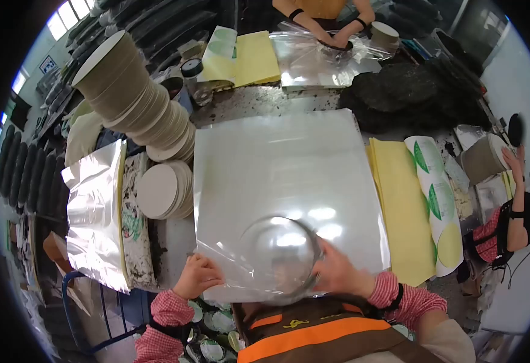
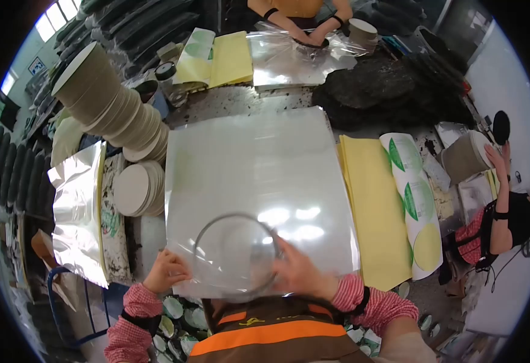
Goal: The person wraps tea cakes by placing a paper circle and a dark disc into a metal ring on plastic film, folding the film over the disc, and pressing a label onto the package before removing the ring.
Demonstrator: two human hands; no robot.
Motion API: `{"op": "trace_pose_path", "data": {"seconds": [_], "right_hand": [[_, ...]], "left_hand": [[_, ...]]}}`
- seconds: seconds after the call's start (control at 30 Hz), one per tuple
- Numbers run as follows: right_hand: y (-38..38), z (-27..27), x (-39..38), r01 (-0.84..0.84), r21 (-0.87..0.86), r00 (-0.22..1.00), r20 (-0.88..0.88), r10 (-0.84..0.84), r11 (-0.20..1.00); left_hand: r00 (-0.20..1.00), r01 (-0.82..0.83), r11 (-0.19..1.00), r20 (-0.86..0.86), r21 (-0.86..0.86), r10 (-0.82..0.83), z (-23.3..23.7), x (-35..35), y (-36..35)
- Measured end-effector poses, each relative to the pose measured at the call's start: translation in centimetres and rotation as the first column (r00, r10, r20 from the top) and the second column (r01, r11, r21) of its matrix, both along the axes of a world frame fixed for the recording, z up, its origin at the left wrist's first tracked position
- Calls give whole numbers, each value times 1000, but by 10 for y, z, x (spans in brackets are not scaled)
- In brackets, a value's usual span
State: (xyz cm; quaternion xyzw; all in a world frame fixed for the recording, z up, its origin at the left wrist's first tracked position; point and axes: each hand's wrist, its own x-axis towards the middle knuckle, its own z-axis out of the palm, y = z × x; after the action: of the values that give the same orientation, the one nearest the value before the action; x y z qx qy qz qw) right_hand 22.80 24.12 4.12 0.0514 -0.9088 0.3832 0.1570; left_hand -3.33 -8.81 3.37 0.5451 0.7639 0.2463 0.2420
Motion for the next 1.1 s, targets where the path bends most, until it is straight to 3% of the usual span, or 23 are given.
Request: {"op": "trace_pose_path", "data": {"seconds": [0.03, 0.1, 0.13, 0.17, 0.2, 0.23, 0.3, 0.37, 0.43, 0.5, 0.53, 0.57, 0.6, 0.63, 0.67, 0.7, 0.77, 0.87, 0.9, 0.93, 0.97, 1.03, 1.1], "right_hand": [[-9, 3, -3, -65, 117, 991, -112, 78, 991], [-42, -2, -15, -217, -235, 949, 177, 261, 947], [-52, 3, -25, -200, -234, 954, 173, 243, 951], [-61, 12, -34, -341, -35, 933, 107, 343, 939], [-64, 17, -40, -452, 176, 892, 66, 447, 875], [-56, 11, -44, -433, 179, 901, 58, 429, 884], [-18, -8, -52, 84, -80, 967, 249, -62, 993], [13, -6, -62, 339, 57, 902, 264, -341, 939], [17, -14, -50, 354, 13, 901, 265, -345, 935], [13, -24, -30, 371, -77, 905, 256, -341, 926], [12, -28, -19, 373, -118, 909, 247, -336, 920], [16, -33, -10, 368, -153, 916, 229, -329, 917], [19, -41, 12, 238, 1, 957, 170, -234, 971], [21, -49, 41, 109, 152, 982, 136, -129, 982], [25, -47, 65, 59, 193, 996, 55, -71, 979], [31, -37, 87, 15, 243, 1000, -24, -10, 970], [48, 6, 117, 14, 238, 990, 130, -46, 971], [123, 48, 106, 385, 500, 920, -138, -367, 776], [157, 67, 85, 495, 430, 862, -133, -489, 755], [192, 76, 60, 601, 436, 798, -269, -540, 670], [233, 75, 48, 605, 531, 769, -198, -608, 593], [313, 62, 1, 673, 554, 714, -316, -625, 489], [376, 54, -44, 742, 635, 590, -470, -656, 213]], "left_hand": [[999, -21, 1000, -38, -17, 20, -5, -2, 1], [995, 88, 996, -45, 20, -87, 0, -8, 11], [977, -205, 973, 81, 104, 197, 13, -8, 23], [865, -485, 862, 224, 146, 448, 31, -7, 38], [892, -448, 855, 72, 262, 446, 76, -3, 56], [901, -429, 864, 65, 265, 428, 81, 0, 59], [964, -47, 982, -248, 185, 93, 74, 15, 47], [938, -41, 998, -342, 49, 56, 18, 29, 35], [944, -13, 999, -329, -38, 0, 9, 19, 37], [994, 108, 994, -30, -6, -108, 20, -8, 39], [991, -40, 956, 109, -291, 74, 21, -29, 24], [971, -177, 949, 112, -261, 212, 42, -44, 34], [964, -239, 967, -103, 86, 247, 53, -58, 47], [841, -348, 909, -351, 231, 411, 59, -69, 55], [629, -435, 871, -616, 228, 475, 55, -82, 59], [633, -416, 878, -618, 236, 466, 42, -95, 59], [485, -522, 837, -750, 164, 450, 4, -114, 49], [468, -533, 838, -784, 119, 408, -12, -118, 46], [430, -552, 823, -798, 138, 422, -10, -116, 48], [427, -546, 820, -786, 170, 447, -7, -116, 49], [421, -545, 820, -788, 174, 448, -3, -119, 52], [526, -572, 808, -695, 138, 491, 4, -115, 52], [521, -564, 806, -679, 180, 517, 12, -109, 57]]}}
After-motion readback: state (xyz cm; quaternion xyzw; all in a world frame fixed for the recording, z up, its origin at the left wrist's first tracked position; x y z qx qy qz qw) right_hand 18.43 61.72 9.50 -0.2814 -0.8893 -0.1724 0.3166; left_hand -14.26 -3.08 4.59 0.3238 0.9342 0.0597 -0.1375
